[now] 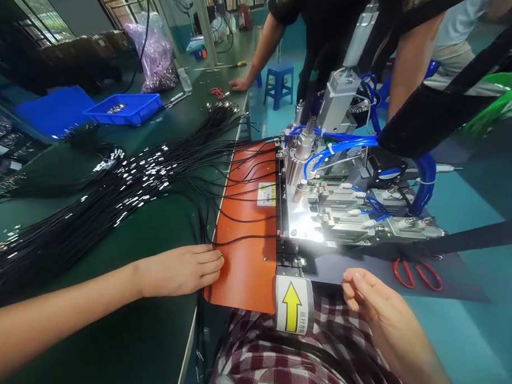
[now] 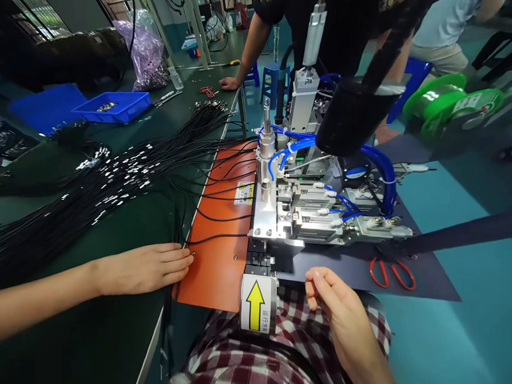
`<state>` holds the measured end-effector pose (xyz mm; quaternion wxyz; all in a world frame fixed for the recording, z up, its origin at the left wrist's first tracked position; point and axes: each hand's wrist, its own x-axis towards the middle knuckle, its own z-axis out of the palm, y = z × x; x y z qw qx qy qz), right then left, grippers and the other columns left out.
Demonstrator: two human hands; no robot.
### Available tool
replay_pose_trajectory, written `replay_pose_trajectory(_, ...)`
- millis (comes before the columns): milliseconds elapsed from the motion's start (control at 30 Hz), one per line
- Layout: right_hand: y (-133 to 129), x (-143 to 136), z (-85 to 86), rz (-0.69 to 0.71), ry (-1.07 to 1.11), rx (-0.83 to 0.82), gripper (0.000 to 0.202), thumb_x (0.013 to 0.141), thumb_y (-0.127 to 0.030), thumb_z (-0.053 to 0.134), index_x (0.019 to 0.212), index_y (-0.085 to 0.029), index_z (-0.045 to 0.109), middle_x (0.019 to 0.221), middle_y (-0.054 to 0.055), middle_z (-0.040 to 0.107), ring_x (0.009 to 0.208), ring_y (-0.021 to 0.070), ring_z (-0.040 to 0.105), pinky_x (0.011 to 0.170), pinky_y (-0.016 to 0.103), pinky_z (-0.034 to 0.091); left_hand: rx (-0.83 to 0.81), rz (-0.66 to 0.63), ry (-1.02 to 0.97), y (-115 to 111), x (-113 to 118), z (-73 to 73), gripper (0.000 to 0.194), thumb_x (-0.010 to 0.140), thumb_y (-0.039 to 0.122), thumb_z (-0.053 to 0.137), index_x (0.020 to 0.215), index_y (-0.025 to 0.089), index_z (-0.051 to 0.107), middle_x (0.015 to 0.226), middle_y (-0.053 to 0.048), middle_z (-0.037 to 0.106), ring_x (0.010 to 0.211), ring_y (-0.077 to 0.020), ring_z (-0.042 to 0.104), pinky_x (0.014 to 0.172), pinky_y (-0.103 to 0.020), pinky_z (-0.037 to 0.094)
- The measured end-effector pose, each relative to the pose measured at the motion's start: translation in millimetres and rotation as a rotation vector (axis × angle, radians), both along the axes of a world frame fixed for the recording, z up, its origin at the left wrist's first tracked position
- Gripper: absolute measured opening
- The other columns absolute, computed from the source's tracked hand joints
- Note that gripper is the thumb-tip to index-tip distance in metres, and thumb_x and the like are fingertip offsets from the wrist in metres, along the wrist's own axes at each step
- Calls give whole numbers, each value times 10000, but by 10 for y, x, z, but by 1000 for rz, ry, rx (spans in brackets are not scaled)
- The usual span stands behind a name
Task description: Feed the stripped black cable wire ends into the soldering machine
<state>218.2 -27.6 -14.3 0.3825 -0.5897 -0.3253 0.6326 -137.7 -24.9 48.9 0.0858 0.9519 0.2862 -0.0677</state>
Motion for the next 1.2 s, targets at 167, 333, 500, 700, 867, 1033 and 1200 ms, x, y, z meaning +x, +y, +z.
replay_pose_trajectory(167,-35,-18,21,22,20,41,293,732,-498,637,717,-206,624,610,-5,487,539,126,418,499,235,365,148,-24,-95,47,307,-92,260,904,86,372,1046,174,572,1007,-91,655,1002,-200,567,958,-394,417)
replay_pose_trajectory(333,-15,-34,6,26,75,48,280,772,-476,613,743,-197,607,632,-15,480,538,107,410,488,215,350,210,71,-319,42,957,-291,234,933,140,338,988,131,566,870,-93,650,847,-190,566,802,-354,456)
replay_pose_trajectory(500,19,-68,-38,-36,163,27,352,802,-528,553,779,-180,603,624,-9,491,524,110,424,458,218,331,132,120,-354,12,1234,-327,234,922,166,324,962,133,553,826,-83,624,745,-187,546,656,-316,442)
replay_pose_trajectory(700,-19,-97,-39,182,230,164,488,859,-586,402,880,-152,623,700,25,569,558,117,495,561,250,402,231,317,-462,-167,936,-402,212,888,74,394,1068,124,494,859,-92,622,782,-188,556,702,-303,447)
replay_pose_trajectory(867,-31,-193,85,218,90,171,162,819,-340,589,839,-181,574,659,-28,531,536,88,479,513,206,394,194,397,-483,-226,917,-413,199,857,70,474,1044,132,506,900,-82,610,823,-182,567,768,-302,444)
replay_pose_trajectory(1033,-46,-258,222,203,4,214,77,818,-249,570,782,-182,561,635,-38,515,530,82,455,488,191,397,-98,474,-473,-100,1302,-142,212,875,223,482,1085,192,493,942,-55,601,835,-204,556,748,-343,428)
replay_pose_trajectory(1200,-80,-199,235,186,7,237,93,844,-278,556,831,-188,572,658,-35,527,546,81,467,508,189,411,-602,598,-609,77,1610,-37,173,917,258,405,892,215,570,809,5,603,729,-143,547,657,-254,410)
